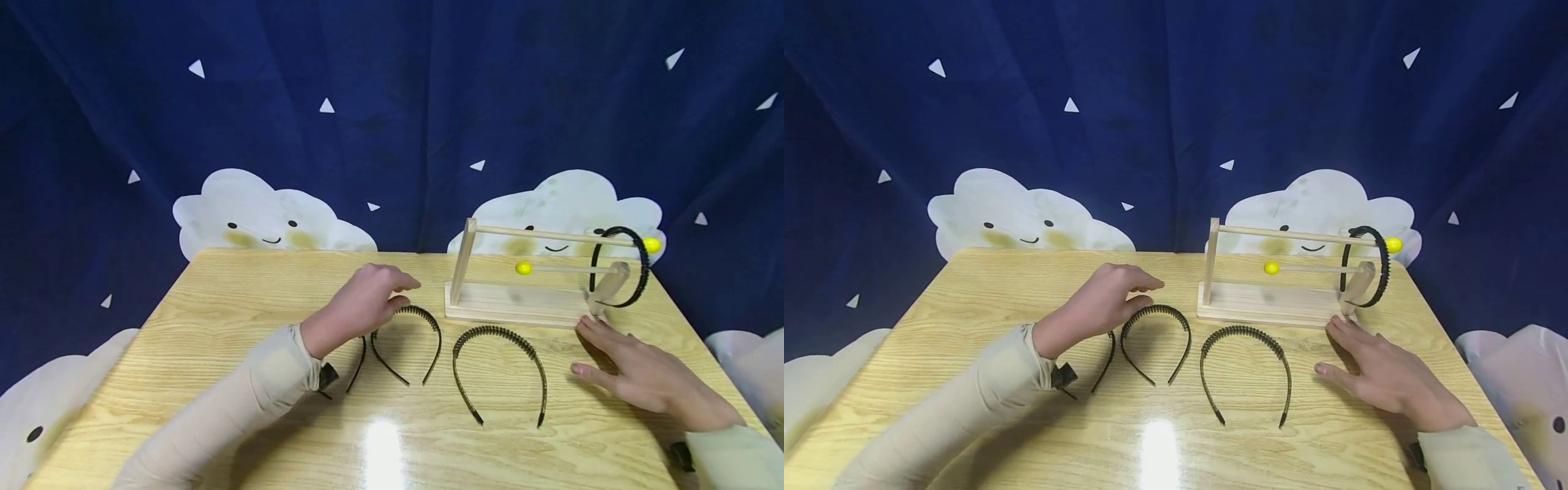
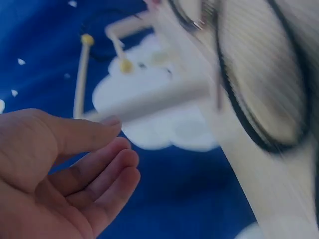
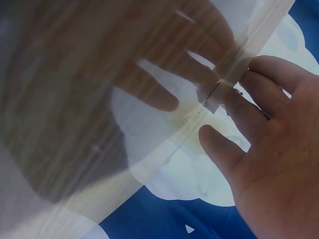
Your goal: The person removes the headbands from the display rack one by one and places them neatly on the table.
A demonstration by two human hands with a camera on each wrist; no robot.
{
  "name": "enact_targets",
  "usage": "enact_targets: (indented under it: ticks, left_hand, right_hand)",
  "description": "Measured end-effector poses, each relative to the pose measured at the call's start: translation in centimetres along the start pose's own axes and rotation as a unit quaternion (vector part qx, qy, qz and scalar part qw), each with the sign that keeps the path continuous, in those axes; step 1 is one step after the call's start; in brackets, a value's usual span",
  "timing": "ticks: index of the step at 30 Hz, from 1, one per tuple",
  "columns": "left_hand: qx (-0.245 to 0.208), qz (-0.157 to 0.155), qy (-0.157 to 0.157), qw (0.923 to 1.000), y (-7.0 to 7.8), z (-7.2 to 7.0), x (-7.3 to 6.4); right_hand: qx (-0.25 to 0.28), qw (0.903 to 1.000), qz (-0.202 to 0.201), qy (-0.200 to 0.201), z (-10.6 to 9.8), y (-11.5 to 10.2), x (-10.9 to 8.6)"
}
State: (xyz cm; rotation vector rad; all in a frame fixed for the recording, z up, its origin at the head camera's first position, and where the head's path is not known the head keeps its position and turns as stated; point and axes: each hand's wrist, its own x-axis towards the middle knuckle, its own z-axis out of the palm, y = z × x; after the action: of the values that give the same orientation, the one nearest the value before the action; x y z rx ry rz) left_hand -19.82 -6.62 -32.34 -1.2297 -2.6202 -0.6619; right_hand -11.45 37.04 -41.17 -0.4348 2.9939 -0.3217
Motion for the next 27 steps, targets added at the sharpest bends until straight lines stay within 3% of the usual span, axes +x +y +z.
enact_targets:
  ticks: [3, 9, 17, 21, 27]
  left_hand:
    - [-0.015, 0.021, 0.021, 0.9994, 1.9, 0.7, 1.8]
    - [0.061, 0.096, 0.061, 0.9916, 5.7, 2.3, 4.8]
    - [0.09, 0.128, 0.071, 0.9851, 9.1, 3.9, 7.8]
    - [0.066, 0.119, 0.056, 0.9892, 10.4, 4.7, 9.0]
    - [-0.04, 0.062, 0.023, 0.997, 12.1, 6.2, 11.0]
  right_hand:
    - [0.002, 1.0, 0.001, 0.003, -0.1, 0.0, -0.1]
    - [0.005, 1.0, -0.003, 0.005, 0.0, 0.1, -0.1]
    - [0.007, 0.9998, -0.008, 0.016, -0.1, -0.2, -0.1]
    - [0.002, 0.9997, -0.013, 0.02, 0.0, 0.0, 0.0]
    - [-0.006, 0.9996, -0.015, 0.022, 0.1, 0.2, 0.0]
